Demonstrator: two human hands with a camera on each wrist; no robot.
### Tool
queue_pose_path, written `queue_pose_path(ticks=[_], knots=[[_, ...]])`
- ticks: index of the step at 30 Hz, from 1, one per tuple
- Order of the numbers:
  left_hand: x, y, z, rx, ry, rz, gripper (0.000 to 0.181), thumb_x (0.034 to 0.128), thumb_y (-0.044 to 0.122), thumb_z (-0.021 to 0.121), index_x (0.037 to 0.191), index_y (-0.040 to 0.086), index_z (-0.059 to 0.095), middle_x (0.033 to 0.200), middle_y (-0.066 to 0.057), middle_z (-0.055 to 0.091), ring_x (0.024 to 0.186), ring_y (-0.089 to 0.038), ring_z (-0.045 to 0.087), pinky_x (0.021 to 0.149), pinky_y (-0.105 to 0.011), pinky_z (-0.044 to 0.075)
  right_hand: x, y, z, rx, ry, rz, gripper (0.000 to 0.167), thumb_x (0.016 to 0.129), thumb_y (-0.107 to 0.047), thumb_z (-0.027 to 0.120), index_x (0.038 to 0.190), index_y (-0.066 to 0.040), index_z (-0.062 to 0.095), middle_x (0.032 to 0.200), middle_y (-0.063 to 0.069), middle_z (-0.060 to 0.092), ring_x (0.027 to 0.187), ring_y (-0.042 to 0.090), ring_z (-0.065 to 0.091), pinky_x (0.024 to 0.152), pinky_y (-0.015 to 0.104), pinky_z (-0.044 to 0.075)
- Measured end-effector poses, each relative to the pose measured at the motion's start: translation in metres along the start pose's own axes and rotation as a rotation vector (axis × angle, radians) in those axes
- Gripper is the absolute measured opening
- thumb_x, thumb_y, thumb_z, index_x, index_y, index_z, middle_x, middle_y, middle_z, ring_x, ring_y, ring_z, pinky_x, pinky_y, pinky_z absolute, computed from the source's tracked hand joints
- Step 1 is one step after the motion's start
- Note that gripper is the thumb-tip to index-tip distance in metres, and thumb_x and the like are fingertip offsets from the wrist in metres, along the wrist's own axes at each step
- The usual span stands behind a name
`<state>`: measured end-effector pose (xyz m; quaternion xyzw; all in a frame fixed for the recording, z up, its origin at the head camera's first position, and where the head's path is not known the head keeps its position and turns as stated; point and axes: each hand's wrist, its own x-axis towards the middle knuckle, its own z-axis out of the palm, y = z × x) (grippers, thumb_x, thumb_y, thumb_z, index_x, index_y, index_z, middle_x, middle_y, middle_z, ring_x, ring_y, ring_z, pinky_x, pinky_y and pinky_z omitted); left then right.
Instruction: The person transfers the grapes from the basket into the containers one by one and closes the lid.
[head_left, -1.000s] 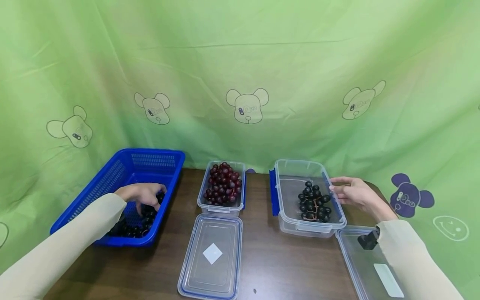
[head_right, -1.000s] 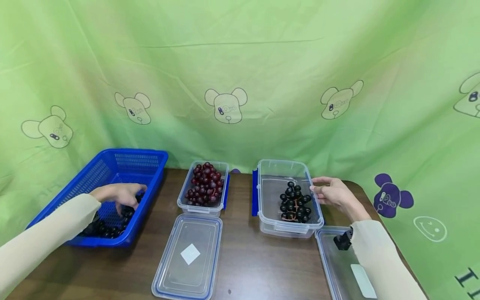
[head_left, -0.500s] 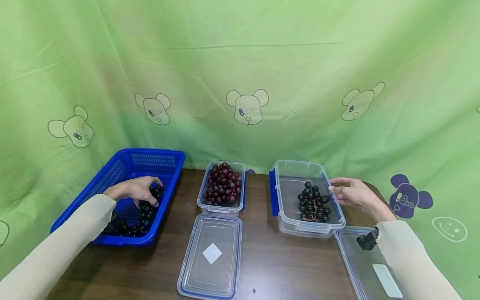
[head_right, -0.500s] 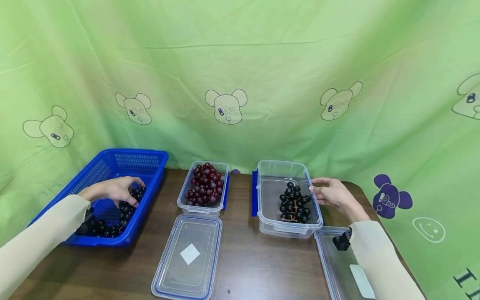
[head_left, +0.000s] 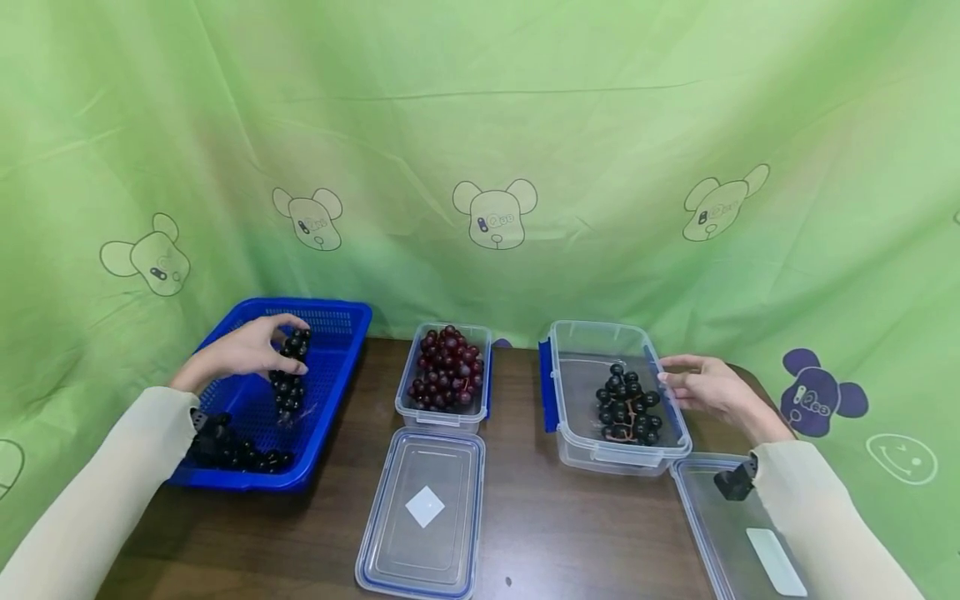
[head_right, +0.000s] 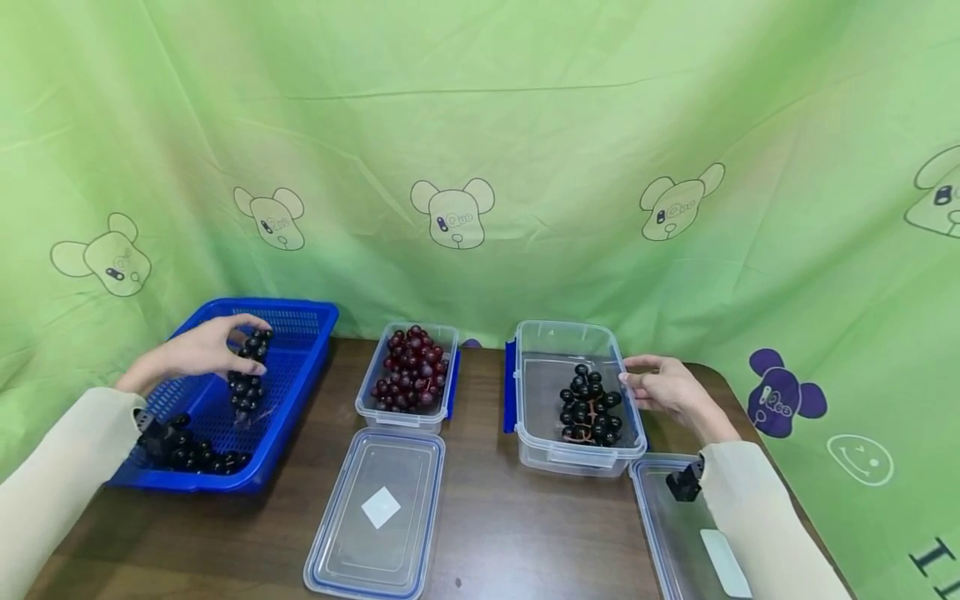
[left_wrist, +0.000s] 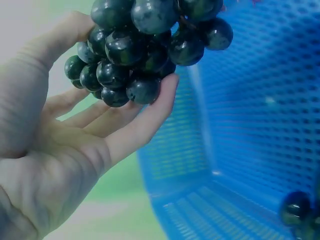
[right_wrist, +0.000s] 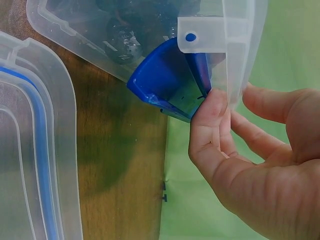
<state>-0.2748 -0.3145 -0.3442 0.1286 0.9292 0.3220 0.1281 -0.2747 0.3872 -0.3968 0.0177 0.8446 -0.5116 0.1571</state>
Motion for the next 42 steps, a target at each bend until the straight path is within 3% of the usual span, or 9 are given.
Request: queue_pose_path(ticks=[5,11,15,20,25,33,38,42], knots=[[-0.003,0.011,-0.014,-0.072,0.107,0.043,0.085,0.0889,0.026,0.085,0.158,0.007,0.039,0.142,-0.036,0.051,0.087,-0.024,0.07,0.07,-0.035,0.063,0.0,0.0,0.0,0.0,0.005,0.008,0.065,0.108,-0.012,0.056,0.159,0.013,0.025,0.092,-0.011,0.068,0.08,0.002,0.066,0.078,0.023,0.062],[-0.004,0.034,-0.021,-0.149,0.187,0.077,0.088,0.0899,0.024,0.085,0.161,0.013,0.035,0.152,-0.037,0.045,0.121,-0.045,0.066,0.078,-0.033,0.065,0.001,0.0,0.0,-0.003,0.0,0.006,0.064,0.109,-0.011,0.055,0.159,0.013,0.024,0.093,-0.01,0.067,0.081,0.002,0.065,0.079,0.023,0.062],[0.003,0.055,-0.021,-0.187,0.215,0.1,0.086,0.0894,0.025,0.085,0.161,0.017,0.037,0.154,-0.032,0.046,0.135,-0.052,0.057,0.094,-0.046,0.063,0.001,0.0,0.0,-0.004,0.001,0.01,0.063,0.109,-0.011,0.055,0.159,0.013,0.024,0.093,-0.01,0.068,0.08,0.002,0.065,0.078,0.023,0.062],[0.016,0.087,-0.017,-0.202,0.249,0.135,0.083,0.0873,0.029,0.087,0.157,0.021,0.042,0.16,-0.025,0.042,0.143,-0.051,0.049,0.111,-0.064,0.049,0.0,-0.002,0.001,0.008,-0.007,0.006,0.065,0.108,-0.012,0.056,0.159,0.013,0.024,0.093,-0.01,0.068,0.081,0.002,0.065,0.079,0.023,0.062],[0.037,0.121,-0.007,-0.239,0.247,0.2,0.081,0.0856,0.028,0.089,0.155,0.023,0.046,0.162,-0.021,0.041,0.143,-0.047,0.051,0.111,-0.061,0.051,-0.001,-0.003,0.001,0.009,-0.01,0.006,0.065,0.108,-0.012,0.056,0.159,0.013,0.024,0.092,-0.01,0.067,0.081,0.003,0.066,0.079,0.023,0.062],[0.068,0.181,0.017,-0.37,0.2,0.334,0.079,0.0841,0.016,0.089,0.152,0.022,0.05,0.144,-0.021,0.057,0.127,-0.044,0.064,0.094,-0.049,0.063,-0.002,-0.004,-0.001,-0.016,0.004,0.014,0.065,0.108,-0.013,0.056,0.16,0.012,0.024,0.09,-0.012,0.067,0.079,0.003,0.065,0.077,0.024,0.062],[0.088,0.215,0.039,-0.425,0.177,0.406,0.08,0.0829,0.015,0.09,0.152,0.021,0.05,0.141,-0.018,0.061,0.122,-0.04,0.068,0.093,-0.045,0.064,-0.003,-0.005,-0.001,-0.013,0.004,0.011,0.065,0.108,-0.012,0.056,0.159,0.013,0.024,0.091,-0.012,0.068,0.08,0.003,0.066,0.078,0.023,0.062],[0.099,0.237,0.059,-0.49,0.17,0.418,0.082,0.0815,0.016,0.091,0.152,0.022,0.05,0.139,-0.019,0.064,0.122,-0.037,0.07,0.093,-0.042,0.064,-0.004,-0.005,0.0,-0.011,0.002,0.013,0.065,0.108,-0.012,0.057,0.159,0.012,0.025,0.092,-0.011,0.068,0.081,0.003,0.067,0.078,0.024,0.062]])
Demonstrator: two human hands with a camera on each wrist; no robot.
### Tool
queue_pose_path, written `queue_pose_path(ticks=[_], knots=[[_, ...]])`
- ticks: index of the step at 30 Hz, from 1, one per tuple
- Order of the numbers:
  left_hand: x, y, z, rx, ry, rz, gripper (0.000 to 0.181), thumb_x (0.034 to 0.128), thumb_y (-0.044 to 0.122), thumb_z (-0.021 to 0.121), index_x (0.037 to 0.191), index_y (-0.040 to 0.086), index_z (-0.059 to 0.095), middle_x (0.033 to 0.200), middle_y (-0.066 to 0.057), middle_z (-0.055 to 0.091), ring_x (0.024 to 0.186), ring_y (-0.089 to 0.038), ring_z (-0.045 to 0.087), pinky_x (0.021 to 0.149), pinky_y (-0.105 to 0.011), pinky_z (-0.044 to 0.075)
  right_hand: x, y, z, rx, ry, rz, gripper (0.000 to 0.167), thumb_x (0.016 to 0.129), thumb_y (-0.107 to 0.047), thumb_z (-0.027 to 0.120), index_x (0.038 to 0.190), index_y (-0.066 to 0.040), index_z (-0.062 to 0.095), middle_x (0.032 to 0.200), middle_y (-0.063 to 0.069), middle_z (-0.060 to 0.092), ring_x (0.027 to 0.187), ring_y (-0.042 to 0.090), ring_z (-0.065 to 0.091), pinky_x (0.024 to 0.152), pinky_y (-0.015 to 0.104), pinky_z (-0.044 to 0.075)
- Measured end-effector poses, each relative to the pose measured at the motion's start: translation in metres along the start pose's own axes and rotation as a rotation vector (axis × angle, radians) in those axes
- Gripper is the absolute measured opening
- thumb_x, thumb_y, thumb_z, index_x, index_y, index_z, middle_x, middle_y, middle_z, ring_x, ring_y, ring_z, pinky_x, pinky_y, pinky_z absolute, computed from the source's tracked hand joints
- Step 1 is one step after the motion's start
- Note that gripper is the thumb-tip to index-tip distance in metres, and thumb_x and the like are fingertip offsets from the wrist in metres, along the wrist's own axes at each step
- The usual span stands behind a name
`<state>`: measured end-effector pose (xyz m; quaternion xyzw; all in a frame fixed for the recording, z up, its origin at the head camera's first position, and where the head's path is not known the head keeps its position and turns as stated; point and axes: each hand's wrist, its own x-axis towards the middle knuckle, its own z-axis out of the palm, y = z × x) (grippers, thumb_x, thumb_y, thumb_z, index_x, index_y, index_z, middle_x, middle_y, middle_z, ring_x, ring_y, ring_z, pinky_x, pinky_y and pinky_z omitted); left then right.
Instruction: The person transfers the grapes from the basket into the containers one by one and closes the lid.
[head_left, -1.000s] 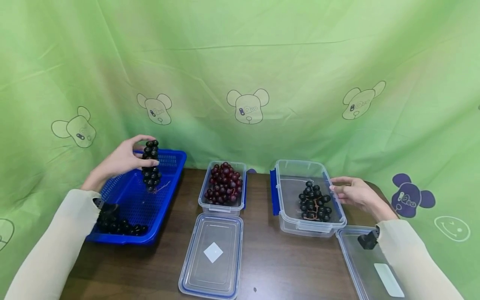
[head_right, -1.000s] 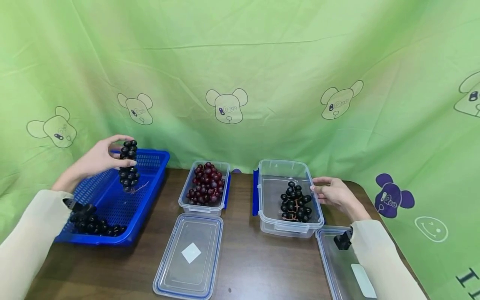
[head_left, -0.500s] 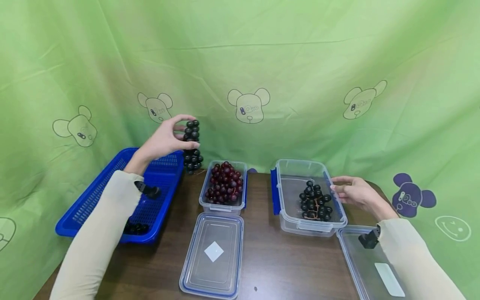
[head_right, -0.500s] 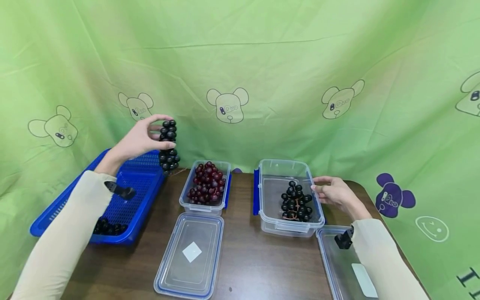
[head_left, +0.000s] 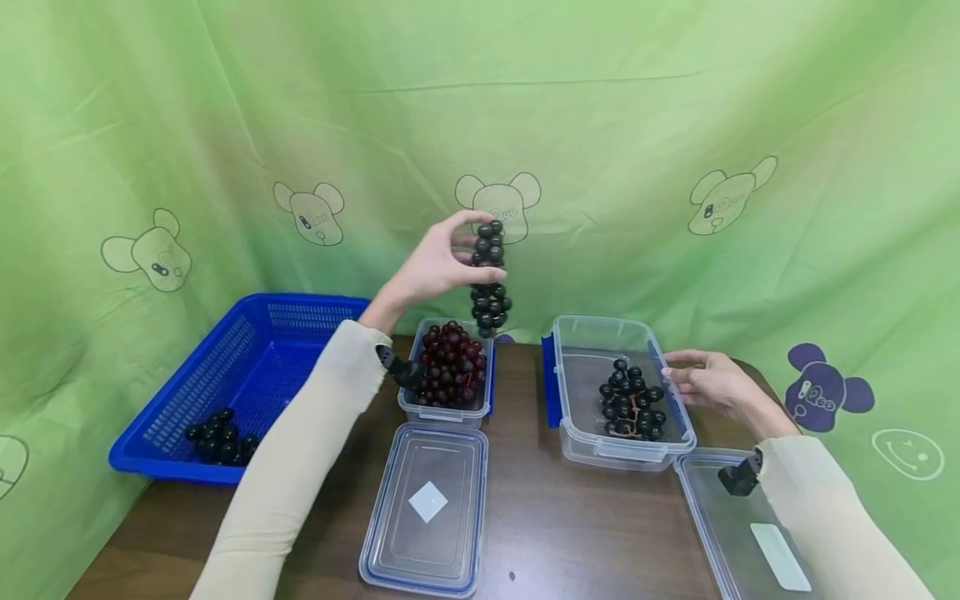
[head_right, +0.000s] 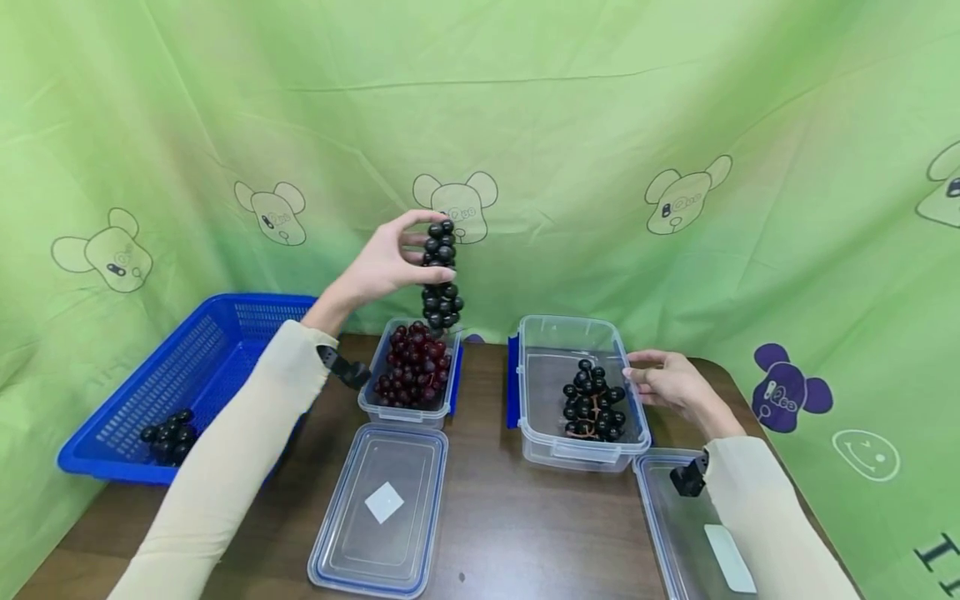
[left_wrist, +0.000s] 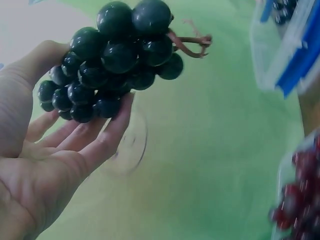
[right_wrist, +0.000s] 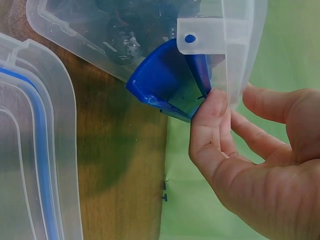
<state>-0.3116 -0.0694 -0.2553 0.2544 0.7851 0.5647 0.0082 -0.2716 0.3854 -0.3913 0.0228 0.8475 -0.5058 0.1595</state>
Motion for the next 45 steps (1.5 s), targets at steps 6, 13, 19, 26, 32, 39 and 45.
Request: queue_pose_path(ticks=[6,13,19,26,32,39,45], knots=[[0.016,0.002,0.035,-0.137,0.015,-0.035,0.091,0.0819,0.015,0.091,0.159,0.014,0.042,0.147,-0.02,0.062,0.129,-0.033,0.068,0.096,-0.039,0.063,0.0,0.002,0.001,-0.004,0.001,0.008,0.065,0.108,-0.013,0.057,0.159,0.012,0.025,0.093,-0.01,0.069,0.082,0.003,0.067,0.079,0.023,0.063],[0.033,-0.002,0.068,-0.261,0.011,-0.07,0.078,0.0842,0.012,0.088,0.152,0.004,0.051,0.144,-0.02,0.066,0.123,-0.03,0.07,0.087,-0.036,0.065,-0.003,0.002,-0.001,-0.016,0.012,0.004,0.066,0.108,-0.014,0.057,0.159,0.012,0.025,0.094,-0.011,0.068,0.083,0.002,0.067,0.08,0.023,0.062],[0.04,-0.006,0.092,-0.237,0.002,-0.13,0.088,0.0828,0.018,0.091,0.157,0.003,0.045,0.156,-0.02,0.055,0.141,-0.03,0.059,0.086,-0.03,0.065,-0.003,0.003,0.001,-0.012,0.012,-0.001,0.067,0.107,-0.014,0.058,0.159,0.012,0.025,0.094,-0.012,0.069,0.083,0.002,0.067,0.08,0.023,0.063],[0.046,-0.012,0.126,-0.224,-0.011,-0.182,0.092,0.0816,0.023,0.092,0.158,0.005,0.045,0.159,-0.02,0.051,0.142,-0.031,0.057,0.084,-0.031,0.065,-0.004,0.003,0.0,-0.032,0.018,0.002,0.066,0.108,-0.016,0.057,0.16,0.011,0.026,0.096,-0.011,0.069,0.083,0.003,0.067,0.081,0.024,0.062],[0.045,-0.027,0.158,-0.249,0.022,-0.222,0.087,0.079,0.021,0.094,0.153,0.003,0.051,0.149,-0.02,0.06,0.124,-0.031,0.068,0.077,-0.032,0.066,-0.004,0.003,0.001,-0.015,0.014,0.003,0.066,0.108,-0.015,0.057,0.16,0.011,0.026,0.096,-0.011,0.069,0.084,0.003,0.067,0.081,0.024,0.063],[0.034,-0.043,0.189,-0.137,0.038,-0.313,0.083,0.0785,0.021,0.095,0.15,0.003,0.055,0.14,-0.018,0.064,0.102,-0.025,0.073,0.07,-0.032,0.066,-0.003,0.002,0.003,-0.004,0.008,0.0,0.067,0.108,-0.015,0.058,0.159,0.012,0.026,0.096,-0.011,0.07,0.084,0.003,0.068,0.081,0.025,0.063],[0.026,-0.049,0.213,0.195,-0.03,-0.301,0.083,0.081,0.036,0.092,0.152,0.014,0.055,0.147,-0.007,0.064,0.121,-0.023,0.069,0.099,-0.037,0.061,-0.001,0.004,0.002,0.0,0.012,-0.002,0.066,0.108,-0.014,0.057,0.159,0.013,0.025,0.093,-0.012,0.069,0.082,0.002,0.068,0.079,0.024,0.063]])
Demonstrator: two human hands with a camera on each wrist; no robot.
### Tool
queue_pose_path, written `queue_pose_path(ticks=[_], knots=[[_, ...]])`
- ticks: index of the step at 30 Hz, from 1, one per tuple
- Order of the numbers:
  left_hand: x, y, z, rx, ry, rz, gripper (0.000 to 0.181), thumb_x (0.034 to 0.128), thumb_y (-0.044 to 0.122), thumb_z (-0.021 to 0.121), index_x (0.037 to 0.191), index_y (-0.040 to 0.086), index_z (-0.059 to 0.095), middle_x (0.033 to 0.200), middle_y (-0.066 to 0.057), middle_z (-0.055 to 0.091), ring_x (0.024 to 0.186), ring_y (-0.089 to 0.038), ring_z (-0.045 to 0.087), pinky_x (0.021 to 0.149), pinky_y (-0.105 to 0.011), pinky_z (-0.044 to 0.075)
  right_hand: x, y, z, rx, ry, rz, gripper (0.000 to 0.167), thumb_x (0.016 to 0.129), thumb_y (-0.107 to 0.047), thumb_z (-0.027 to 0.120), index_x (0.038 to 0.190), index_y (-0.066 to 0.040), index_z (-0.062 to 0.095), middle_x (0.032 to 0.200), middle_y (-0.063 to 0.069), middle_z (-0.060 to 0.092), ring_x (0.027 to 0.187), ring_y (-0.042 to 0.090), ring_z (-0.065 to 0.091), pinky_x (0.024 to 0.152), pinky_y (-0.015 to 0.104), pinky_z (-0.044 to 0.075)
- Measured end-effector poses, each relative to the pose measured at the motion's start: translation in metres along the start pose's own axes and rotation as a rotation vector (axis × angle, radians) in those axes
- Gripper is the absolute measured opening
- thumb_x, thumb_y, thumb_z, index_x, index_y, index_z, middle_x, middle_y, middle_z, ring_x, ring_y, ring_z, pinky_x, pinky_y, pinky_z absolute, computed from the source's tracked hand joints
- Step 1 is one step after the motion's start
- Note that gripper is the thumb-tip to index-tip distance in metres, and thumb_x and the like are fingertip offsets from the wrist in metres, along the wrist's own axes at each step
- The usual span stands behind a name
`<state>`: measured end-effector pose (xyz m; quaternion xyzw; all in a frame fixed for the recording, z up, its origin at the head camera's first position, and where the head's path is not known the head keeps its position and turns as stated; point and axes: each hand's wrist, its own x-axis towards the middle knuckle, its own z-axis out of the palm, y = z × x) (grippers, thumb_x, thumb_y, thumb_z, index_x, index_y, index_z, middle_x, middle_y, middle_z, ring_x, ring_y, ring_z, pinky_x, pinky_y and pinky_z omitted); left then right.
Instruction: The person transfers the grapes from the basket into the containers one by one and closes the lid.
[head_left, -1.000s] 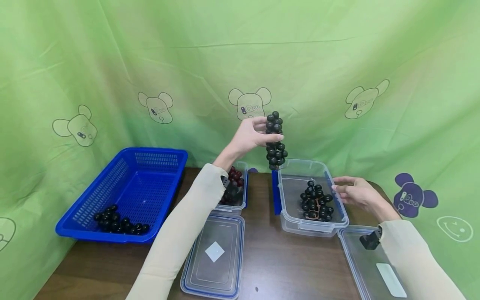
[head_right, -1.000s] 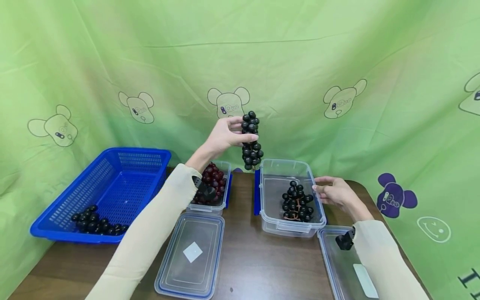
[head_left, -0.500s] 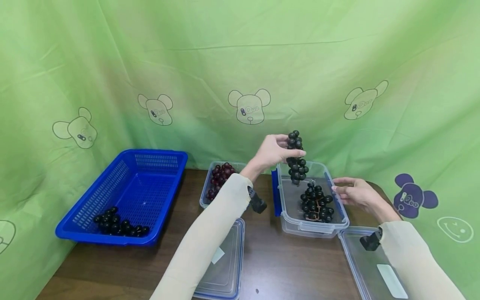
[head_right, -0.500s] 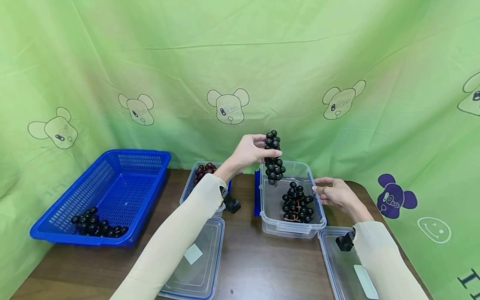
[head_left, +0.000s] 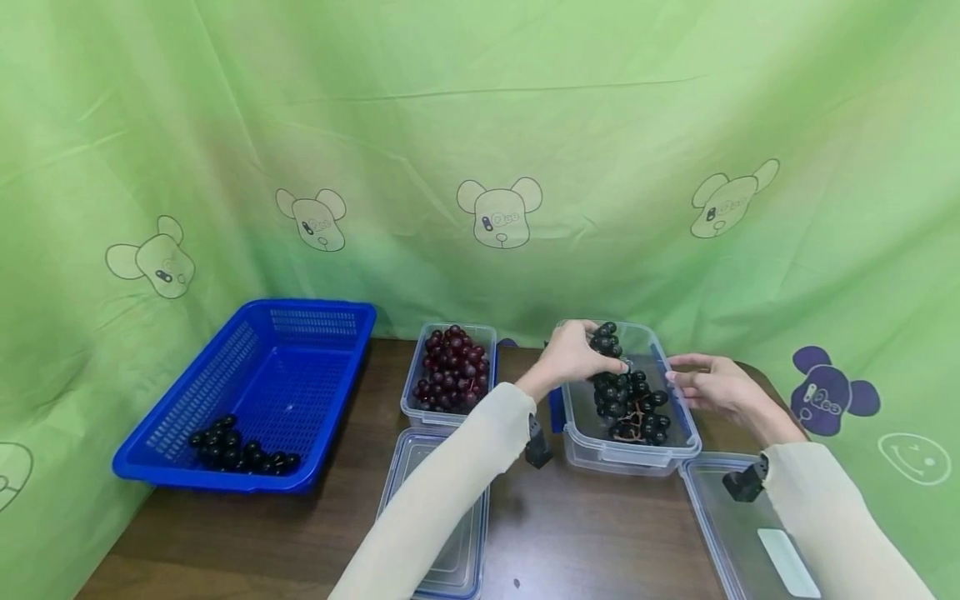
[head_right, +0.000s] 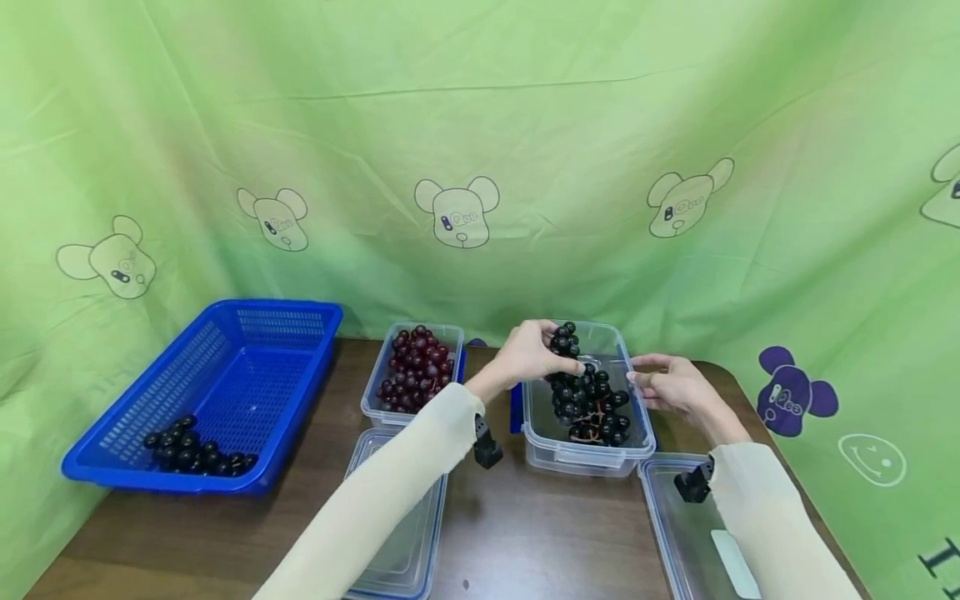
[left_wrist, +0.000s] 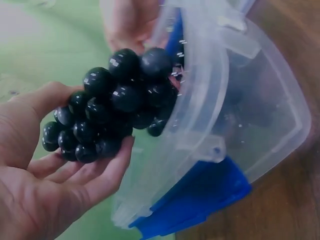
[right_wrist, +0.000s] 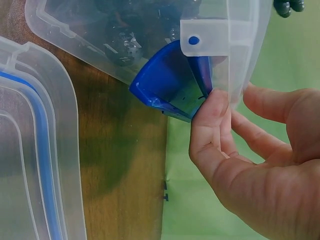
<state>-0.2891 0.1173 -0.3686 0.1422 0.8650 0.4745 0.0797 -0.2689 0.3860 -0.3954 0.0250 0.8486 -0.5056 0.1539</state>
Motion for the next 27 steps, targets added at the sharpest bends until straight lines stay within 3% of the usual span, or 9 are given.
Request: queue_pose_path(ticks=[2,8,15,18,21,24,27], knots=[[-0.001,0.0,0.007,0.105,-0.004,0.008,0.082,0.0821,0.04,0.091,0.152,0.017,0.055,0.15,-0.005,0.062,0.128,-0.021,0.063,0.102,-0.034,0.058,0.001,0.001,0.0,-0.001,-0.003,-0.002,0.066,0.108,-0.014,0.057,0.159,0.013,0.024,0.093,-0.012,0.069,0.082,0.002,0.068,0.079,0.024,0.063],[-0.004,0.003,0.018,0.229,-0.036,0.022,0.078,0.0843,0.038,0.089,0.152,0.017,0.055,0.148,-0.005,0.063,0.126,-0.018,0.064,0.092,-0.029,0.06,0.0,0.002,0.0,0.004,-0.003,0.003,0.067,0.108,-0.015,0.057,0.159,0.013,0.024,0.093,-0.012,0.069,0.082,0.002,0.068,0.079,0.023,0.063],[-0.004,0.004,0.023,0.362,-0.081,0.061,0.077,0.087,0.035,0.087,0.153,0.015,0.053,0.142,-0.004,0.068,0.098,-0.012,0.07,0.075,-0.024,0.057,-0.002,0.0,-0.001,0.008,0.0,0.005,0.068,0.108,-0.016,0.058,0.159,0.013,0.025,0.094,-0.013,0.07,0.083,0.002,0.068,0.081,0.023,0.063],[-0.004,0.004,0.025,0.422,-0.097,0.083,0.072,0.0881,0.033,0.086,0.15,0.014,0.055,0.141,-0.003,0.068,0.099,-0.014,0.072,0.074,-0.024,0.057,-0.002,0.0,-0.001,0.008,0.001,0.003,0.068,0.108,-0.016,0.058,0.159,0.013,0.025,0.094,-0.012,0.07,0.084,0.002,0.068,0.081,0.023,0.063],[-0.004,0.003,0.027,0.464,-0.106,0.107,0.055,0.0884,0.031,0.086,0.135,0.012,0.063,0.126,-0.002,0.071,0.098,-0.014,0.071,0.073,-0.024,0.057,-0.001,0.0,-0.001,0.005,0.004,0.001,0.067,0.108,-0.016,0.058,0.159,0.013,0.025,0.093,-0.013,0.069,0.083,0.001,0.068,0.08,0.023,0.062],[-0.004,0.002,0.029,0.475,-0.113,0.125,0.03,0.0884,0.026,0.086,0.105,0.012,0.066,0.095,0.0,0.067,0.075,-0.011,0.064,0.063,-0.023,0.053,-0.001,0.001,-0.002,-0.003,0.001,-0.006,0.066,0.108,-0.015,0.056,0.159,0.014,0.024,0.094,-0.013,0.069,0.083,0.001,0.067,0.08,0.023,0.062],[-0.002,0.001,0.031,0.496,-0.122,0.115,0.032,0.0886,0.022,0.085,0.079,0.014,0.056,0.07,0.004,0.05,0.055,-0.009,0.047,0.052,-0.022,0.044,-0.001,0.001,-0.002,-0.006,-0.001,-0.008,0.066,0.109,-0.015,0.056,0.159,0.014,0.024,0.094,-0.014,0.069,0.084,0.0,0.067,0.08,0.023,0.062]])
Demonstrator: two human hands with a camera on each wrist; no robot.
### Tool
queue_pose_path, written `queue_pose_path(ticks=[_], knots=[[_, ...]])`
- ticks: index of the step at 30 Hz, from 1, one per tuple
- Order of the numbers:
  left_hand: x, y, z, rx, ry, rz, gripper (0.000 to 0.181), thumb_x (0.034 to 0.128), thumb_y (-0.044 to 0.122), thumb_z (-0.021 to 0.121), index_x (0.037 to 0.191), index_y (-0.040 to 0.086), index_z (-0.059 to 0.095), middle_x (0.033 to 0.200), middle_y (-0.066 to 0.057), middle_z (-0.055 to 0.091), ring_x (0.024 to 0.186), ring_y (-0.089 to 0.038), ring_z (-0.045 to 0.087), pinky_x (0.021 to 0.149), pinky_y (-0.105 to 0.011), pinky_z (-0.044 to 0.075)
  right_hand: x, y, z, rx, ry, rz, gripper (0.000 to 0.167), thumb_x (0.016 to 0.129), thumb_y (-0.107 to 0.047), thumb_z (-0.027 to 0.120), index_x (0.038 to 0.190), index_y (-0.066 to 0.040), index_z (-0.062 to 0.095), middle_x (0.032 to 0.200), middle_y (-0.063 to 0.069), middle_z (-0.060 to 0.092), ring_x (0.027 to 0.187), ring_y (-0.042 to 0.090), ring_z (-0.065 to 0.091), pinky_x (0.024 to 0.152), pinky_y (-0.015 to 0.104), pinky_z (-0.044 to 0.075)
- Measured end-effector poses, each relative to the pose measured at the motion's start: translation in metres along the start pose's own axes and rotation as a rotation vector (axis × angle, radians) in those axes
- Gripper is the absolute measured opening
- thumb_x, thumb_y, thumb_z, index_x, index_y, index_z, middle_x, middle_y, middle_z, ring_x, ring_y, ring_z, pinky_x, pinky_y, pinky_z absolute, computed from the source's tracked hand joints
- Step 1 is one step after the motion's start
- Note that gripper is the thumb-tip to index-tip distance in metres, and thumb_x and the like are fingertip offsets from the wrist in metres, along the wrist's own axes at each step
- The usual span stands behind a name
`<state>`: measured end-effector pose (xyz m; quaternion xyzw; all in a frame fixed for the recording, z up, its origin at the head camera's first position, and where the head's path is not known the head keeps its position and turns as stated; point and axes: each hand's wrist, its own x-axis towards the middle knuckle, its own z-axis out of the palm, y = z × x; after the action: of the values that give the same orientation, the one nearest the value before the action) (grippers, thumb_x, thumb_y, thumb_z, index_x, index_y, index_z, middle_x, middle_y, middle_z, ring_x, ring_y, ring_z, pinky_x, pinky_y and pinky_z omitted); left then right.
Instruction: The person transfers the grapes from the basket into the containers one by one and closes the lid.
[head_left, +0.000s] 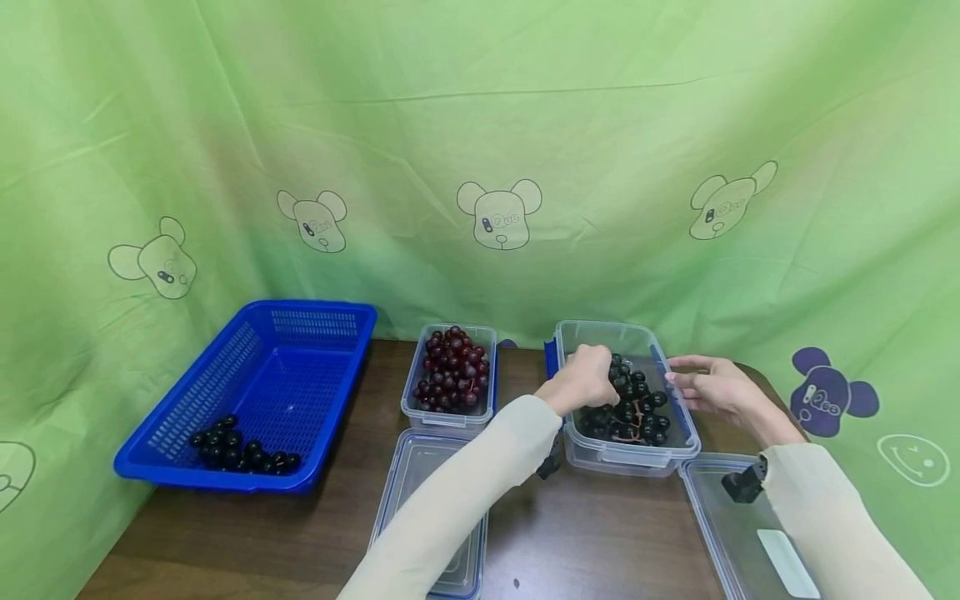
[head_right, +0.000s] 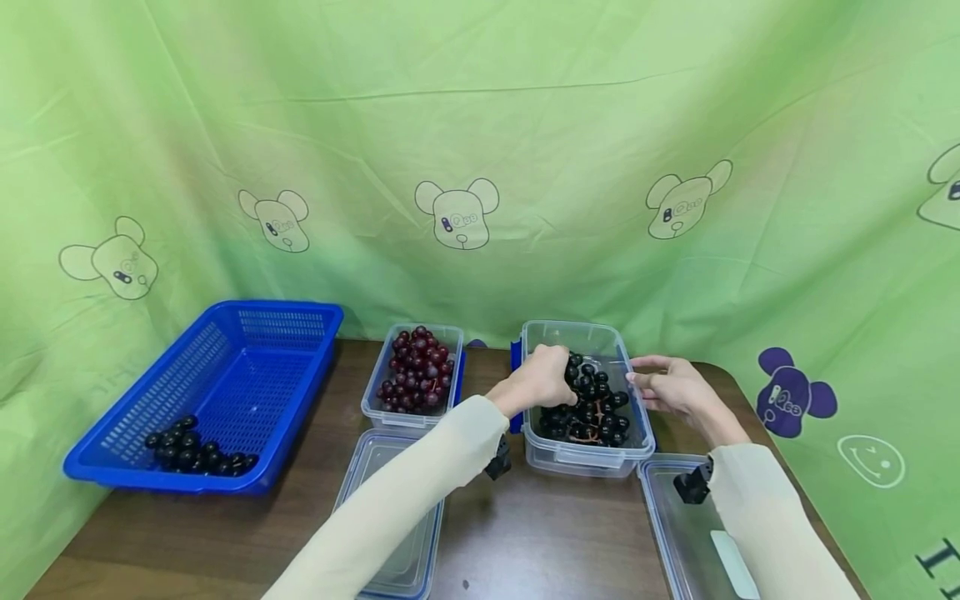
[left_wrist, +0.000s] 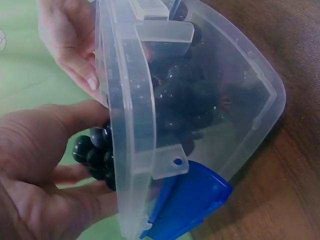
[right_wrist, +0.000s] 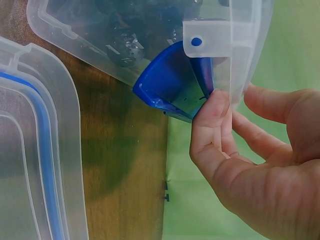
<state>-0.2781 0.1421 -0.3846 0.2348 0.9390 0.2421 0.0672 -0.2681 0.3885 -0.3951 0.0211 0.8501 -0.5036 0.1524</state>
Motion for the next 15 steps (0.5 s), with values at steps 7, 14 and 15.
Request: queue_pose_path(ticks=[7,14,15], knots=[[0.001,0.0035,0.0063,0.074,-0.034,-0.016,0.04,0.0924,0.009,0.076,0.069,0.016,0.043,0.062,0.004,0.037,0.05,-0.01,0.035,0.044,-0.023,0.035,-0.0013,-0.0015,0.0002,-0.006,-0.002,0.009,0.067,0.108,-0.016,0.057,0.159,0.013,0.024,0.095,-0.013,0.069,0.084,0.002,0.066,0.08,0.023,0.062],[0.0007,0.0059,0.0102,0.115,-0.045,-0.017,0.046,0.093,0.004,0.071,0.064,0.016,0.036,0.059,0.004,0.027,0.048,-0.01,0.026,0.043,-0.022,0.03,-0.0012,-0.0017,0.0006,-0.009,-0.002,0.011,0.067,0.109,-0.017,0.057,0.159,0.012,0.025,0.095,-0.013,0.068,0.084,0.002,0.066,0.08,0.023,0.062],[0.0009,0.0064,0.0102,0.118,-0.047,-0.019,0.046,0.0929,0.004,0.07,0.064,0.016,0.036,0.059,0.004,0.027,0.048,-0.01,0.026,0.043,-0.022,0.03,-0.001,-0.0014,0.0002,-0.01,-0.002,0.011,0.067,0.109,-0.017,0.056,0.159,0.012,0.025,0.095,-0.013,0.068,0.084,0.001,0.067,0.08,0.023,0.062]])
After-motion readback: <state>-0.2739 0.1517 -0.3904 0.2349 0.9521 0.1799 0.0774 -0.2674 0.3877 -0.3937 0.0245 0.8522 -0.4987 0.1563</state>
